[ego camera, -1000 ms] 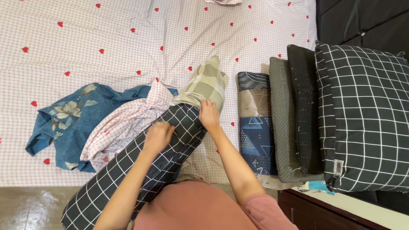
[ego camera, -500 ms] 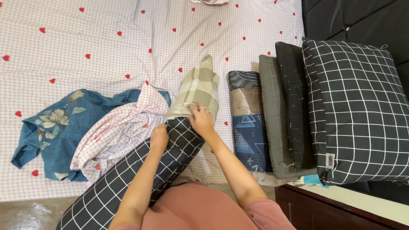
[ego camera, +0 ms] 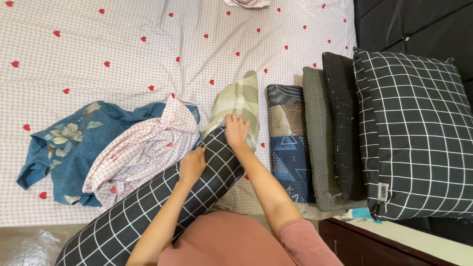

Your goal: The person removes a pillowcase from a pillow, places the pillow aside, and then puts a new pillowcase onto a cylindrical pillow. They adjust the new case and place the finished pillow on the bed.

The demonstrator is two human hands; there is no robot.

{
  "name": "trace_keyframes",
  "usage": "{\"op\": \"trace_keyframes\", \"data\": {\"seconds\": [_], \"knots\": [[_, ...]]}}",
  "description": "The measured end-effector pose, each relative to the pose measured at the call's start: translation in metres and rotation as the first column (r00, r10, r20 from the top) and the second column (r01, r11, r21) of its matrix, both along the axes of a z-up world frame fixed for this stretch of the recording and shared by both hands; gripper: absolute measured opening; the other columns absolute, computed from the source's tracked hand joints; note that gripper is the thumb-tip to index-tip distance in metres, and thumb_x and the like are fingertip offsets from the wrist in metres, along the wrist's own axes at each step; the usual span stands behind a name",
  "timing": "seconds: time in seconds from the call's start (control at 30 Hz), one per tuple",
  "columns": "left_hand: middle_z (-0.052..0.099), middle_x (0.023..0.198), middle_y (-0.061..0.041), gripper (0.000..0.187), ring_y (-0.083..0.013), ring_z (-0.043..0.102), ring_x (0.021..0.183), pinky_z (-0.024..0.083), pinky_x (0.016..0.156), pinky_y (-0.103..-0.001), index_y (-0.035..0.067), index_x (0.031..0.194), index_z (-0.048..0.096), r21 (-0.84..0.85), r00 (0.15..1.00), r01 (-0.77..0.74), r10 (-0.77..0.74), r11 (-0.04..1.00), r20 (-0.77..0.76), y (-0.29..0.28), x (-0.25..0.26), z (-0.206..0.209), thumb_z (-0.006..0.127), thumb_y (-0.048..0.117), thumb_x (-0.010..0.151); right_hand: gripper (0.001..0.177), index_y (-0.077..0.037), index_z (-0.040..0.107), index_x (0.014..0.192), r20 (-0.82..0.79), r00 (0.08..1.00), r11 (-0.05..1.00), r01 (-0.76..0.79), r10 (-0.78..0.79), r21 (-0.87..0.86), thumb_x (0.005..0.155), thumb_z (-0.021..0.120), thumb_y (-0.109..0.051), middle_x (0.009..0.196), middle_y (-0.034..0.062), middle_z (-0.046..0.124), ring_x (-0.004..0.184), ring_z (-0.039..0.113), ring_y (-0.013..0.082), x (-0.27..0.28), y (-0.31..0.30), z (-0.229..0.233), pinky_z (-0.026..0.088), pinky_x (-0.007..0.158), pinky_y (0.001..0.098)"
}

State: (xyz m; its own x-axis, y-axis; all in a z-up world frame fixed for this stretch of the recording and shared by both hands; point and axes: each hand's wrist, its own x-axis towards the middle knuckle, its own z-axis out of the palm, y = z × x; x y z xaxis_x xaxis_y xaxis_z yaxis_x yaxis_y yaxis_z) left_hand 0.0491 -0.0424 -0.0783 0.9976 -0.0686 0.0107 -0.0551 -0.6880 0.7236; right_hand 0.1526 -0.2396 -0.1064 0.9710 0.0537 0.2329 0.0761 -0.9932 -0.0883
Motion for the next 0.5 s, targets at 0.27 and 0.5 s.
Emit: {"op": "trace_keyframes", "data": {"seconds": [0.27, 0.5], "knots": [[0.065, 0.069, -0.02, 0.027, -0.0406, 0.066, 0.063, 0.05, 0.055, -0.052, 0.006, 0.08, 0.057, 0.086, 0.983, -0.003, -0.013, 0.996, 0.183, 0.007, 0.016, 0.065, 0.06, 0.022, 0.101, 0.008, -0.011, 0.065, 0.098, 0.172, 0.981, 0.971, 0.053, -0.094, 0.232, 0.096, 0.064, -0.019, 0.099, 0.0085, 0.066, 0.092, 0.061, 0.0306, 0.021, -0.006, 0.08, 0.041, 0.074, 0.0486], [0.066, 0.074, -0.013, 0.026, -0.0329, 0.068, 0.068, 0.053, 0.058, -0.045, 0.006, 0.081, 0.058, 0.223, 0.941, -0.004, -0.071, 0.975, 0.329, 0.033, 0.019, 0.056, 0.063, 0.018, 0.103, 0.008, -0.004, 0.057, 0.1, 0.394, 0.914, 0.868, -0.27, 0.095, 0.416, 0.096, 0.062, -0.001, 0.106, 0.0154, 0.06, 0.096, 0.058, 0.0391, 0.018, 0.015, 0.09, 0.048, 0.083, 0.0487]]}}
